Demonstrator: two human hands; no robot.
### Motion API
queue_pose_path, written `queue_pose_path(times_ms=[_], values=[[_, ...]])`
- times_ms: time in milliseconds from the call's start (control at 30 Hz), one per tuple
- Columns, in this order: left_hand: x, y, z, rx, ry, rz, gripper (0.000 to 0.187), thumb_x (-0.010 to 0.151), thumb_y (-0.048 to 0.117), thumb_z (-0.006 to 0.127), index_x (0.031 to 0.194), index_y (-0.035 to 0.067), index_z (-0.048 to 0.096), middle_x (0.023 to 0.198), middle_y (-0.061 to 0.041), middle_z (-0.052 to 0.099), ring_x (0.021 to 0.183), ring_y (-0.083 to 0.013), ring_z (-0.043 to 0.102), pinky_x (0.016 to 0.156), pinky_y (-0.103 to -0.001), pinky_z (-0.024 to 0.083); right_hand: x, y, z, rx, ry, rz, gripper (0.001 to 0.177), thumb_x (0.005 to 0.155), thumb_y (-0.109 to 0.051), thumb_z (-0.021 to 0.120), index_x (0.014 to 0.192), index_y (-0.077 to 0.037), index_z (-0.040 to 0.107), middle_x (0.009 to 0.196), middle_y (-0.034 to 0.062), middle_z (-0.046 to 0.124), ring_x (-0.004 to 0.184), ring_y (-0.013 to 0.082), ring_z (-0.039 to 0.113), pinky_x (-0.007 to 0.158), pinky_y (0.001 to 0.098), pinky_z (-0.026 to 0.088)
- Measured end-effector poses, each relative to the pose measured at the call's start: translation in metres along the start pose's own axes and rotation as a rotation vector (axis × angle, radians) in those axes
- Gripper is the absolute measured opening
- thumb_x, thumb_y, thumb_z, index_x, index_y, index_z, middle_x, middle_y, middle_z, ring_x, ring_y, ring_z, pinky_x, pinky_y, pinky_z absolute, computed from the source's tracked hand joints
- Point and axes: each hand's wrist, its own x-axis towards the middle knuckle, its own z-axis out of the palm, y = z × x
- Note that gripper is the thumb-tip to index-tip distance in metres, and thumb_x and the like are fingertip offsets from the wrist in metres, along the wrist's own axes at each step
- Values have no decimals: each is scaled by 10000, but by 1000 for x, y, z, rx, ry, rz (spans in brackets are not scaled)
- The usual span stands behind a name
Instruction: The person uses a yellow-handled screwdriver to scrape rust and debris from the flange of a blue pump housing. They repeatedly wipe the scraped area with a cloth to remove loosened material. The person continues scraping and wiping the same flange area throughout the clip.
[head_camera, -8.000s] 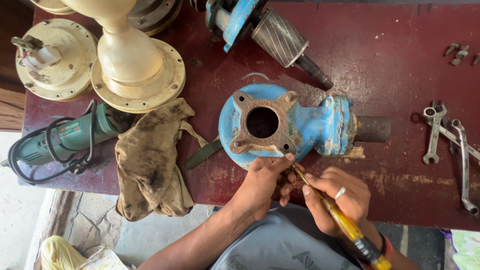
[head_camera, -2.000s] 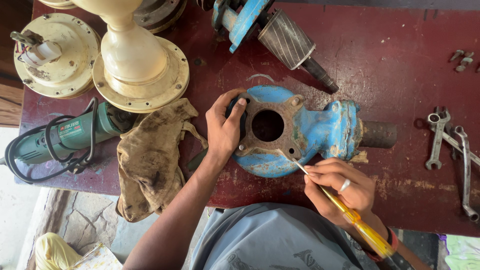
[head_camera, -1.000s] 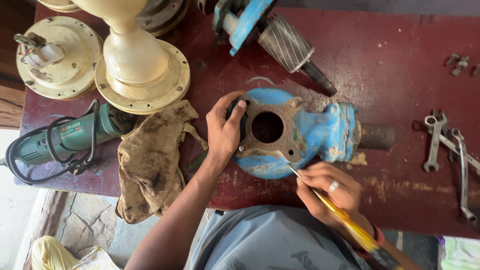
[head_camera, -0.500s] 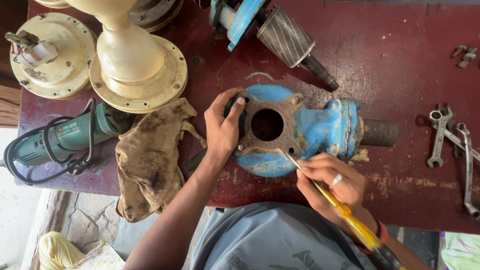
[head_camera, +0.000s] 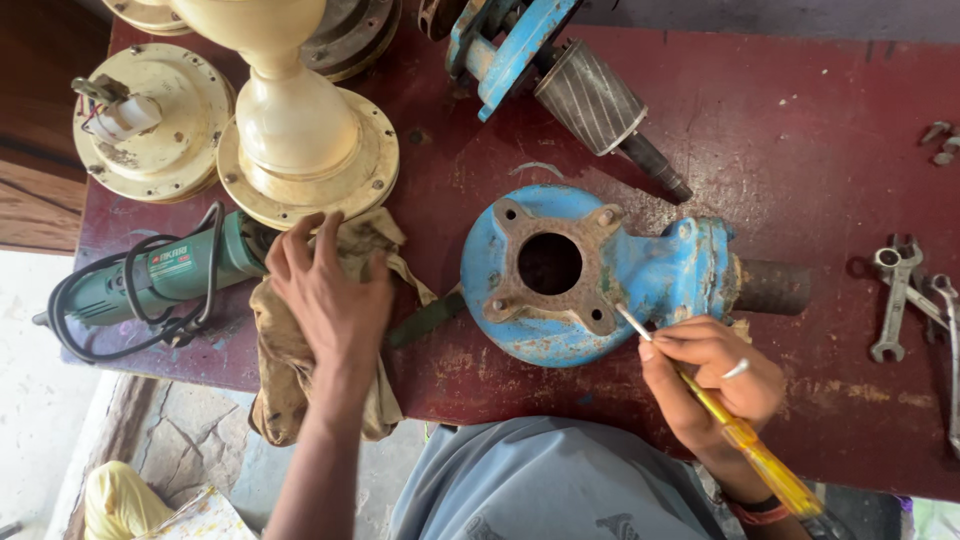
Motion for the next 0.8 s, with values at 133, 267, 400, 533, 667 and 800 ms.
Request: queue_pose_path(times_ms=[133, 267, 400, 533, 667, 800], values=[[-6, -23, -15, -6, -139, -43, 650, 750, 71, 774, 1387, 69, 640, 1299, -216, 605, 1207, -390, 561, 1008, -498, 431, -2, 3, 0, 5, 12, 46, 137, 862, 61, 761, 881, 48, 626, 881, 179, 715, 780, 207, 716, 651, 270, 563], [3, -28, -46, -134, -419, -406, 496, 848, 85, 729, 1341, 132, 706, 1157, -166, 725, 1072, -314, 706, 952, -409, 539, 2, 4, 1, 20, 8, 49, 123, 877, 72, 751, 913, 43, 637, 906, 171, 711, 789, 188, 697, 663, 266, 553], [11, -23, -104, -935, -711, -549, 445, 720, -47, 706, 1165, -40, 718, 1024, -159, 767, 888, -211, 722, 798, -350, 567, 2, 3, 0, 68, -7, 120, 121, 876, 79, 743, 916, 41, 636, 928, 161, 714, 772, 157, 691, 602, 230, 532], [-2, 32, -118, -1133, -937, -172, 379, 676, -44, 781, 1048, -13, 716, 975, -103, 721, 892, -156, 730, 774, -315, 595, 2, 3, 2, 59, -29, 65, 123, 906, 81, 742, 937, 33, 633, 926, 138, 716, 779, 139, 685, 596, 208, 527], [-37, 107, -64, -786, -558, 195, 308, 781, -4, 732, 1088, 16, 712, 1100, -122, 725, 992, -294, 729, 843, -371, 588, 1, 3, 0, -6, -29, 84, 133, 868, 81, 757, 910, 30, 641, 900, 137, 721, 733, 133, 672, 576, 216, 482], [-60, 123, -24, -695, -463, 173, 307, 790, -13, 679, 1089, 20, 742, 1148, -114, 724, 982, -314, 718, 857, -388, 585, 0, 6, 0, 11, 9, 118, 144, 853, 78, 768, 900, 22, 644, 895, 140, 733, 671, 114, 644, 527, 197, 441]])
